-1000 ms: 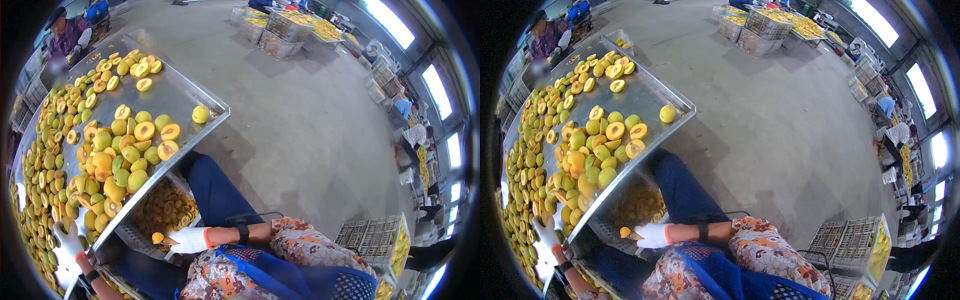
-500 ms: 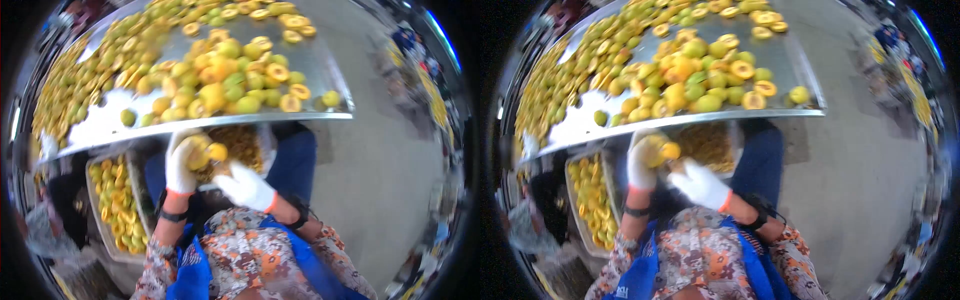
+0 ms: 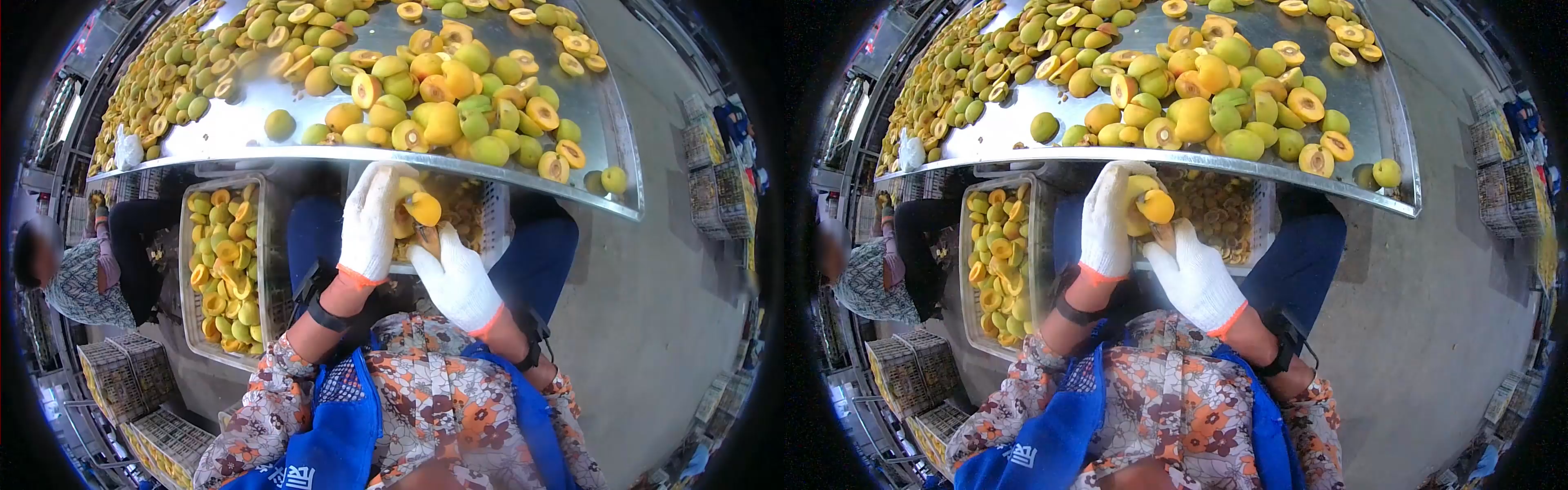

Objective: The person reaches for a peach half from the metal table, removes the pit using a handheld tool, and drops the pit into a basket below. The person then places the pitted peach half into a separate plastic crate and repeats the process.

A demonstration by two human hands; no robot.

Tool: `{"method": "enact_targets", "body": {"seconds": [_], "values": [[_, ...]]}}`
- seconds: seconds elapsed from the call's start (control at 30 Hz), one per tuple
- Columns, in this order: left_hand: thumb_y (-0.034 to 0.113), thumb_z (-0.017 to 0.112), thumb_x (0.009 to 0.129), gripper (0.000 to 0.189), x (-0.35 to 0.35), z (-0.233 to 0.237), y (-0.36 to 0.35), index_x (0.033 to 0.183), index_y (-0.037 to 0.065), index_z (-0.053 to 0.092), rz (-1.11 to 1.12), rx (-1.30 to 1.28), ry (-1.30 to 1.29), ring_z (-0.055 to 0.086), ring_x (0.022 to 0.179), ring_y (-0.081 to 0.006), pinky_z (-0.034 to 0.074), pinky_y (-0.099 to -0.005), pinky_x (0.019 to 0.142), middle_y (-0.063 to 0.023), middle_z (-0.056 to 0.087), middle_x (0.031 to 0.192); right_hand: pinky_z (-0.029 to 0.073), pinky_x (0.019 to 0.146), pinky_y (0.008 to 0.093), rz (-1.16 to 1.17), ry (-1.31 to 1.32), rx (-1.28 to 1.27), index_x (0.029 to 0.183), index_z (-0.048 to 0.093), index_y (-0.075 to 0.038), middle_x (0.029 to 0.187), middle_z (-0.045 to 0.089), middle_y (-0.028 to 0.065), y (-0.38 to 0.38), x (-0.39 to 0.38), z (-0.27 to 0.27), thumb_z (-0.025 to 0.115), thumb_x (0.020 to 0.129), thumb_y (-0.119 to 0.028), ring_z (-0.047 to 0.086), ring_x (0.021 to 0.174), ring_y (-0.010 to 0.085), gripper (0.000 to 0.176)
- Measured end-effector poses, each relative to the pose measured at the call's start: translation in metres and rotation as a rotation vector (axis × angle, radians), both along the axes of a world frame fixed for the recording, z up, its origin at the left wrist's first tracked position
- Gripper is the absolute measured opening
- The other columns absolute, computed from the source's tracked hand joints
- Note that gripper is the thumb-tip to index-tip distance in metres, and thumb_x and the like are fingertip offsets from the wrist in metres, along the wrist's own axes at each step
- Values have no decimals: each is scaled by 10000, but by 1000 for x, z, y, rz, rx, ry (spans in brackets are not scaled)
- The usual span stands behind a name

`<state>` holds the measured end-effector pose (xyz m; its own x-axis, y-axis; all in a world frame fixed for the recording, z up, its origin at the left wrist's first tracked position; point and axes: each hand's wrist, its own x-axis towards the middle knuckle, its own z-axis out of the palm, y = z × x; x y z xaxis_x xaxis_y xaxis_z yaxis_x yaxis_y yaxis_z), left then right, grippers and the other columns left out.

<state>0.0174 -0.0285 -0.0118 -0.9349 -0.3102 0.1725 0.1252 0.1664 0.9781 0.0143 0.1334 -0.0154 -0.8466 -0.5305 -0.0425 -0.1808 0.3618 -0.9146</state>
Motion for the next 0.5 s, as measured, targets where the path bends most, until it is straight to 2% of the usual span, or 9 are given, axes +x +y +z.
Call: {"method": "enact_targets", "body": {"seconds": [0.07,0.2,0.27,0.3,0.33,0.37,0.4,0.43,0.5], "values": [[232,491,1082,274,-1,0,8,1090,25,671,9,402,-40,598,916,-94,488,-263,827,-46,679,1006,517,680,558,-11,-14,-6,1167,497,47,885,645,348,1,2,-2,625,985,-295,644,881,537,408],[233,446,1093,331,0,1,12,1088,-17,663,30,311,-74,647,888,-136,524,-285,838,-81,702,974,509,658,565,5,-11,-44,1107,516,49,870,647,345,4,4,-7,624,987,-302,645,852,536,386],[220,475,1080,315,-3,4,15,1064,-10,689,114,104,-177,634,895,-111,519,-273,821,-64,706,975,505,661,562,110,3,79,1041,536,43,891,651,340,10,1,-14,611,995,-319,650,834,522,373],[208,491,1072,299,-6,3,21,1037,7,709,141,233,-147,626,877,-99,517,-265,793,-51,707,945,506,702,559,181,153,115,1040,538,34,937,653,341,13,2,-41,606,998,-328,652,867,508,370],[187,495,1062,287,-8,7,27,1025,6,714,180,266,-190,629,848,-99,516,-264,770,-44,708,912,506,741,554,80,-86,37,1061,544,28,978,653,344,10,2,-28,595,1001,-331,645,904,510,367],[118,531,1048,212,-7,4,23,1091,-11,694,161,131,-200,628,860,-89,524,-253,768,-46,712,920,512,739,541,64,-124,-28,1114,545,28,969,659,334,8,0,-29,586,1003,-331,645,897,516,378],[105,522,1045,207,-6,4,23,1033,-8,695,138,160,-173,630,822,-88,521,-252,757,-47,704,883,506,773,547,53,-268,-26,1161,541,31,972,661,329,7,-2,-6,573,1007,-336,642,940,526,400],[131,518,1051,230,-9,0,20,989,-6,693,106,176,-146,630,807,-89,514,-252,745,-43,698,862,512,629,466,79,-524,-61,1215,527,-5,853,675,221,9,-4,-10,578,1015,-307,680,747,394,366],[159,516,1052,256,-12,0,10,985,-9,698,-7,246,-187,630,805,-91,508,-257,739,-44,702,861,425,472,332,98,-921,-371,1249,511,-57,738,594,68,13,-7,-4,582,1023,-261,573,546,187,313]]}}
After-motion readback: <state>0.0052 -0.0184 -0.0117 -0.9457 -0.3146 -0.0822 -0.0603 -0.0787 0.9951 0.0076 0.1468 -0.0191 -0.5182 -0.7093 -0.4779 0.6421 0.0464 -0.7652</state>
